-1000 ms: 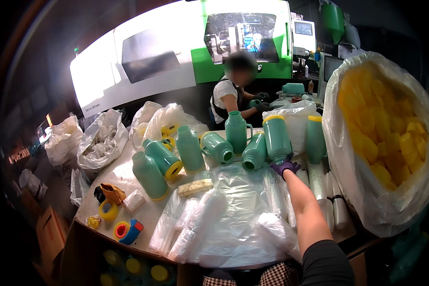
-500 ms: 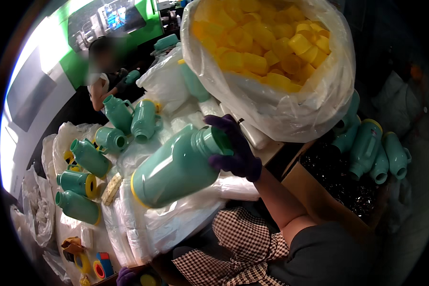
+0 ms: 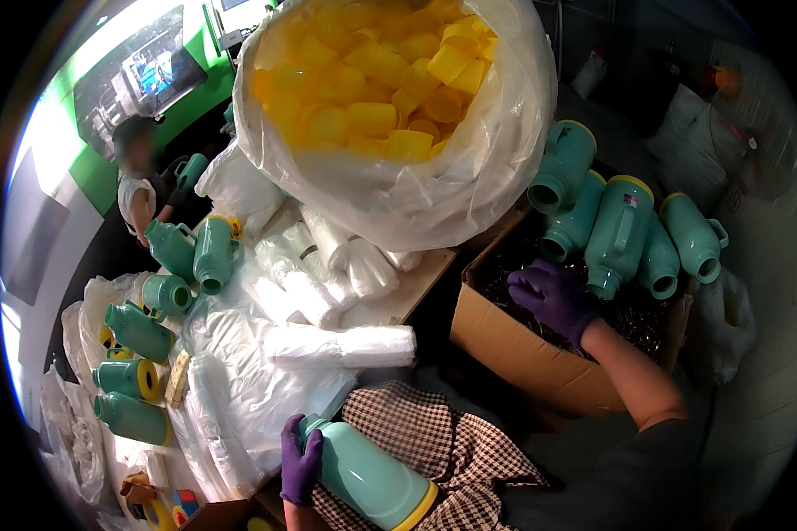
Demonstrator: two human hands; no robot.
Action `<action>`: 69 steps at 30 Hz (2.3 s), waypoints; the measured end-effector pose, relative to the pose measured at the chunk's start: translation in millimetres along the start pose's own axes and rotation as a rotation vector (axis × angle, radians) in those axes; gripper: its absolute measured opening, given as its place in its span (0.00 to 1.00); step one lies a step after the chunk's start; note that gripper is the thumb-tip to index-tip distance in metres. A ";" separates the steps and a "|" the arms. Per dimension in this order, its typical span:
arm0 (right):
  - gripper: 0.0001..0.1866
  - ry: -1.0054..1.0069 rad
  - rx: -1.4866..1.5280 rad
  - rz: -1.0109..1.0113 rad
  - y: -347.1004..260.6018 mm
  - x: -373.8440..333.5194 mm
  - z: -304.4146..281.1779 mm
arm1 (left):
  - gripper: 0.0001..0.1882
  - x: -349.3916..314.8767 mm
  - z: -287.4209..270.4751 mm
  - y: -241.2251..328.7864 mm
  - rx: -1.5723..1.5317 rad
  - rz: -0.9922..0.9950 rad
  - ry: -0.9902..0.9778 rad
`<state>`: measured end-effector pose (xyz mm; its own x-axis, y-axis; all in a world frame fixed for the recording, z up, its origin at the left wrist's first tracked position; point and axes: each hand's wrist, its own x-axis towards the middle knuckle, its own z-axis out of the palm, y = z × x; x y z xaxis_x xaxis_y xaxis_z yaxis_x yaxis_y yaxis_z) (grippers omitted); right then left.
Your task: The person assembles teal plastic bottles with yellow lids and places them into a cardboard box. They repeatedly pick up a bottle, screw on a lid, and pack the finished unit into a box lined with plastic wrap.
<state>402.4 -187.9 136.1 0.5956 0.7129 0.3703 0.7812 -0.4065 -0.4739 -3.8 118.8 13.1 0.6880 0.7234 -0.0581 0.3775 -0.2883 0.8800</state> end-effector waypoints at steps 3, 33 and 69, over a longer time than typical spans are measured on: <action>0.16 -0.174 -0.313 0.107 110.7 19.5 29.5 | 0.24 8.2 15.9 -1.3 -0.169 -0.070 0.199; 0.09 -0.436 0.504 -1.123 -261.0 5.4 89.3 | 0.56 -104.2 -5.7 55.8 -0.965 0.298 0.068; 0.29 -0.324 0.993 -0.664 -190.8 -83.3 230.2 | 0.15 -86.9 43.0 -6.2 -0.966 0.435 0.372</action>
<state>160.7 -38.2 11.7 -0.0457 0.7816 0.6221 0.3495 0.5959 -0.7230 -39.3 30.8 -7.6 0.3551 0.8687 0.3454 -0.6000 -0.0715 0.7968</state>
